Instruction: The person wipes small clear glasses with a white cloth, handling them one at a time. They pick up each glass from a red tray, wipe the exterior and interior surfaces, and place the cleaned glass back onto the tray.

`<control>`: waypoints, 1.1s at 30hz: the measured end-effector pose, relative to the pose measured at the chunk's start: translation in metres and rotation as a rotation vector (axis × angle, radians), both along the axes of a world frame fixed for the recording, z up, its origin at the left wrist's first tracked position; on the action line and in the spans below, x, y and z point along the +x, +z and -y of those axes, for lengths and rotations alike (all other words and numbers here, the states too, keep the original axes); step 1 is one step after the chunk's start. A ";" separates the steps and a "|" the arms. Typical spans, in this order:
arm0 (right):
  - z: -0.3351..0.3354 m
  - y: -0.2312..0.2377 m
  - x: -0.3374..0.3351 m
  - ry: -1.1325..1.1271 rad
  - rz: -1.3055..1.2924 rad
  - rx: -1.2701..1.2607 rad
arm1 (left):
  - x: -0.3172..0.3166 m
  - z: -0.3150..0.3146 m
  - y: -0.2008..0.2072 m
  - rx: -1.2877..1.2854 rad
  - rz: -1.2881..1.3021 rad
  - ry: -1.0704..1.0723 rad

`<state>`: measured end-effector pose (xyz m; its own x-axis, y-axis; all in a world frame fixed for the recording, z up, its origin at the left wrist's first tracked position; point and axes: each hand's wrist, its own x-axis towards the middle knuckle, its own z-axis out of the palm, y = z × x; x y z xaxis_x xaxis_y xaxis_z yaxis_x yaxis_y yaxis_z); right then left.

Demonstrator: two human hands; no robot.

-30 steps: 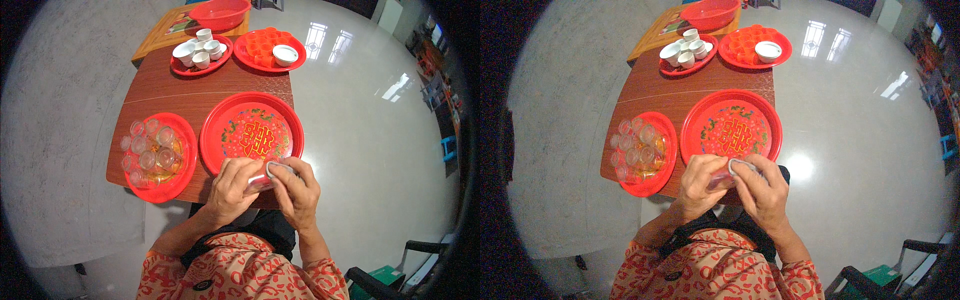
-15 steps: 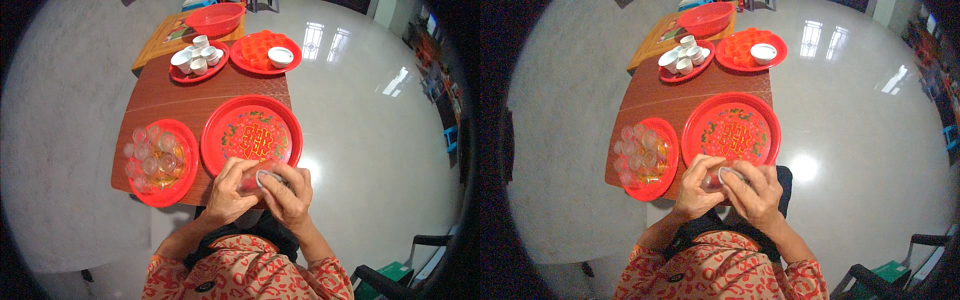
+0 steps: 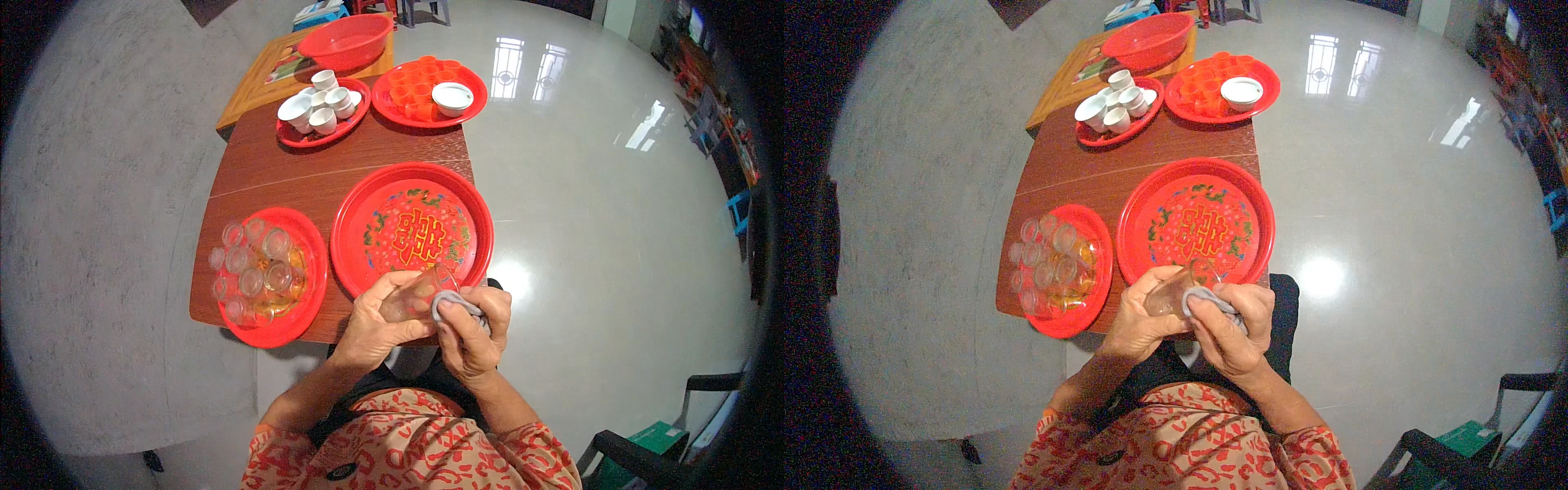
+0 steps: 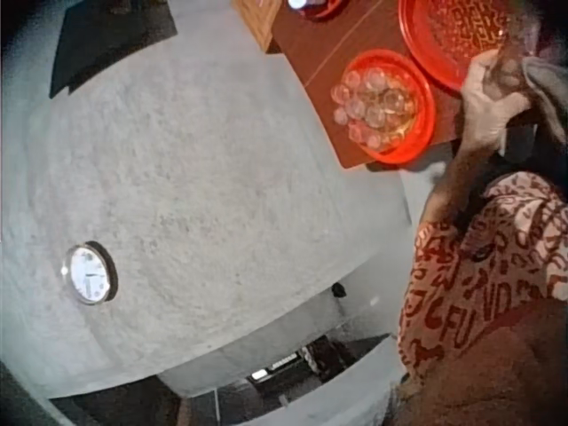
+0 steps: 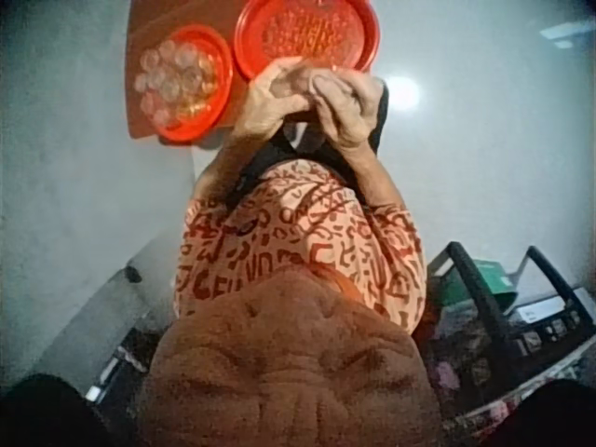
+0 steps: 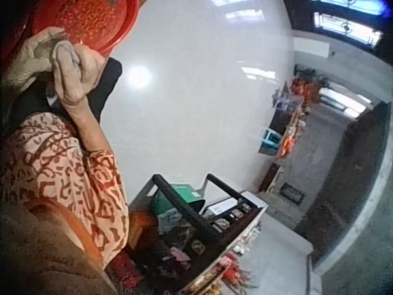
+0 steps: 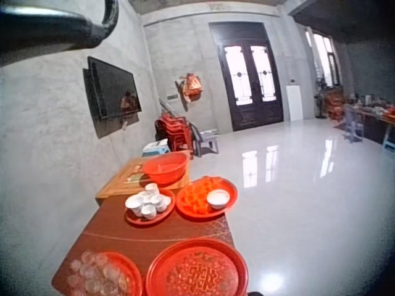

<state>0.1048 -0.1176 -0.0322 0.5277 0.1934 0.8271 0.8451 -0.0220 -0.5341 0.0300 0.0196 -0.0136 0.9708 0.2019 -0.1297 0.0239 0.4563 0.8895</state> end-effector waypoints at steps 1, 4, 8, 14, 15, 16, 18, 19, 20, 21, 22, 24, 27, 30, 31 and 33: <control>0.002 -0.001 0.002 0.053 -0.008 0.015 | 0.000 -0.001 0.001 0.004 -0.009 -0.001; 0.019 0.005 0.010 0.192 -0.203 0.017 | -0.004 -0.008 0.006 0.008 -0.036 -0.025; 0.032 0.013 0.023 0.343 -0.486 0.108 | -0.009 -0.018 0.011 0.056 -0.103 -0.112; 0.022 0.036 0.037 0.526 -0.308 -0.143 | -0.003 -0.013 0.022 -0.008 -0.001 -0.290; 0.021 0.036 0.037 0.552 -0.339 -0.131 | -0.004 -0.014 0.022 -0.007 0.009 -0.294; 0.020 0.038 0.037 0.521 -0.346 -0.156 | -0.004 -0.014 0.021 0.012 0.012 -0.281; 0.018 0.039 0.037 0.525 -0.445 -0.142 | -0.004 -0.014 0.020 0.045 0.016 -0.260; 0.018 0.039 0.036 0.526 -0.495 -0.134 | -0.005 -0.014 0.019 0.071 0.023 -0.246; 0.017 0.038 0.034 0.495 -0.497 -0.136 | -0.005 -0.014 0.019 0.097 0.031 -0.232; 0.018 0.036 0.033 0.484 -0.526 -0.142 | -0.006 -0.014 0.018 0.123 0.040 -0.217; 0.018 0.033 0.033 0.474 -0.556 -0.149 | -0.006 -0.014 0.016 0.154 0.038 -0.201; 0.021 0.030 0.031 0.462 -0.610 -0.171 | -0.008 -0.016 0.011 0.216 0.037 -0.163; 0.027 0.026 0.027 0.471 -0.725 -0.207 | -0.005 -0.018 0.017 0.410 0.088 -0.167; 0.029 0.020 0.022 0.472 -0.792 -0.203 | -0.004 -0.019 0.018 0.450 0.184 -0.089; 0.028 0.019 0.022 0.441 -0.733 -0.186 | -0.004 -0.020 0.020 0.463 0.154 -0.103; 0.024 0.022 0.022 0.403 -0.618 -0.173 | -0.003 -0.021 0.023 0.495 0.092 -0.128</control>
